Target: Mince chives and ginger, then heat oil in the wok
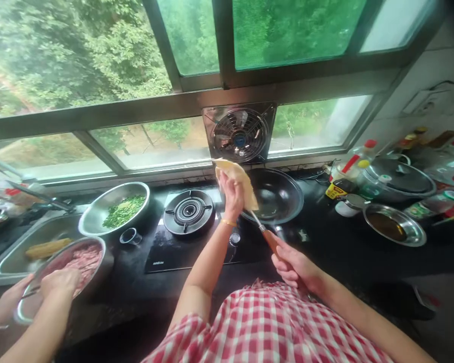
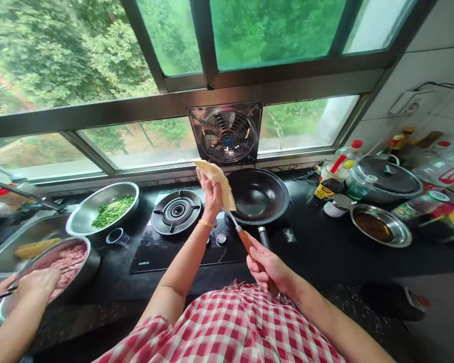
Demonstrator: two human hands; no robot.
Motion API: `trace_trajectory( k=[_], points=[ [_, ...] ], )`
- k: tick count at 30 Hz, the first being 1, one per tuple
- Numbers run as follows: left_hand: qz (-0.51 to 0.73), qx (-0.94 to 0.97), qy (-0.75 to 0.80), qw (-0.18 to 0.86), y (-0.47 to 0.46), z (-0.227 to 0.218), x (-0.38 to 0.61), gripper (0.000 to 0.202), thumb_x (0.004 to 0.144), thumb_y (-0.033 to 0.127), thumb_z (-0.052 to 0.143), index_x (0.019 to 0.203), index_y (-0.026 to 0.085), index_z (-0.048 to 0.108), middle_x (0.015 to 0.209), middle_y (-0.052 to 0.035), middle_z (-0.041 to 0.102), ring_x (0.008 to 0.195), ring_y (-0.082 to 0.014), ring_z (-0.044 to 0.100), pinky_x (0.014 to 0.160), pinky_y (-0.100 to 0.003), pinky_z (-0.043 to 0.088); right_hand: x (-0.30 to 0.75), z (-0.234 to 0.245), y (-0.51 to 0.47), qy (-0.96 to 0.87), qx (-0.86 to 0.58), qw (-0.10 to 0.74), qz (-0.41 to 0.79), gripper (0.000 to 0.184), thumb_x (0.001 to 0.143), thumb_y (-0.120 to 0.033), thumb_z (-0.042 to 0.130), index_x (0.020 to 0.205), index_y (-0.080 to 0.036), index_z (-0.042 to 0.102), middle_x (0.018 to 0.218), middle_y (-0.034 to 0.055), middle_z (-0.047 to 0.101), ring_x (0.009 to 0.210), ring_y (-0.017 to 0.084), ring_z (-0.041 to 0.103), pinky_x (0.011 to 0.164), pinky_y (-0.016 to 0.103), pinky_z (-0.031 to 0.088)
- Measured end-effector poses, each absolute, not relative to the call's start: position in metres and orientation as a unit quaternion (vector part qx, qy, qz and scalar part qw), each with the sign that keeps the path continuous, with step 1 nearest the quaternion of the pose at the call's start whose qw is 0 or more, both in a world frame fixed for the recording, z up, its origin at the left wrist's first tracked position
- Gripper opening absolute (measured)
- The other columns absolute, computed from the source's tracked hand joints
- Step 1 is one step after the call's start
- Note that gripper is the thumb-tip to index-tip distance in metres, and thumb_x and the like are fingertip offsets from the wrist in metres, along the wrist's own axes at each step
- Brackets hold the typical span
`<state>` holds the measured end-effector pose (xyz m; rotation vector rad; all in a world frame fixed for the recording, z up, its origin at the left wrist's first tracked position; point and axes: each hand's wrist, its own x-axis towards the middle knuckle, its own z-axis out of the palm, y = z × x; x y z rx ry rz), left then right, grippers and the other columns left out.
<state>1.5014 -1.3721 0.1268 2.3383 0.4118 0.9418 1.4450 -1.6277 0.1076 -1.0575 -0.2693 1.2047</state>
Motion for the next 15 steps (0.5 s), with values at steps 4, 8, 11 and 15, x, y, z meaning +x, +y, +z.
trace_trajectory(
  k=[4,8,11,15],
  points=[
    [0.459,0.825,0.153,0.291,-1.353,0.137,1.5,0.02,0.091,0.033,0.032,0.099,0.02,0.046,0.146,-0.0086,0.024,0.138,-0.0203,0.009,0.109,-0.051,0.019,1.451,0.106,-1.626,-0.097,-0.437,0.67,0.593,0.063,0.084,-0.04,0.051,0.139,-0.041,0.021,0.055,-0.0098,0.036,0.031,0.001,0.022,0.028,0.011,0.025],
    [0.466,0.825,0.136,0.289,-1.328,0.146,1.503,0.023,0.09,0.038,0.036,0.088,0.019,0.048,0.13,-0.0107,0.045,0.128,-0.0225,0.033,0.102,-0.043,0.031,1.452,0.11,-1.634,-0.073,-0.435,0.669,0.599,0.062,0.084,-0.038,0.051,0.139,-0.04,0.023,0.055,-0.0095,0.036,0.031,0.0,0.021,0.028,0.01,0.024],
    [0.442,0.825,0.168,0.31,-1.313,0.147,1.519,0.026,0.091,0.04,0.034,0.086,0.018,0.047,0.091,-0.0066,0.059,0.095,-0.019,0.056,0.086,-0.034,0.042,1.446,0.115,-1.636,-0.042,-0.434,0.682,0.587,0.06,0.084,-0.037,0.051,0.139,-0.037,0.026,0.055,-0.0092,0.036,0.031,0.0,0.02,0.029,0.011,0.024],
    [0.428,0.814,0.224,0.323,-1.29,0.151,1.557,0.032,0.094,0.039,0.025,0.088,0.016,0.046,0.075,-0.003,0.055,0.074,-0.0149,0.056,0.074,-0.029,0.042,1.439,0.109,-1.654,-0.008,-0.483,0.709,0.514,0.064,0.082,-0.037,0.054,0.139,-0.037,0.025,0.055,-0.0095,0.037,0.031,0.001,0.021,0.03,0.012,0.024]
  ],
)
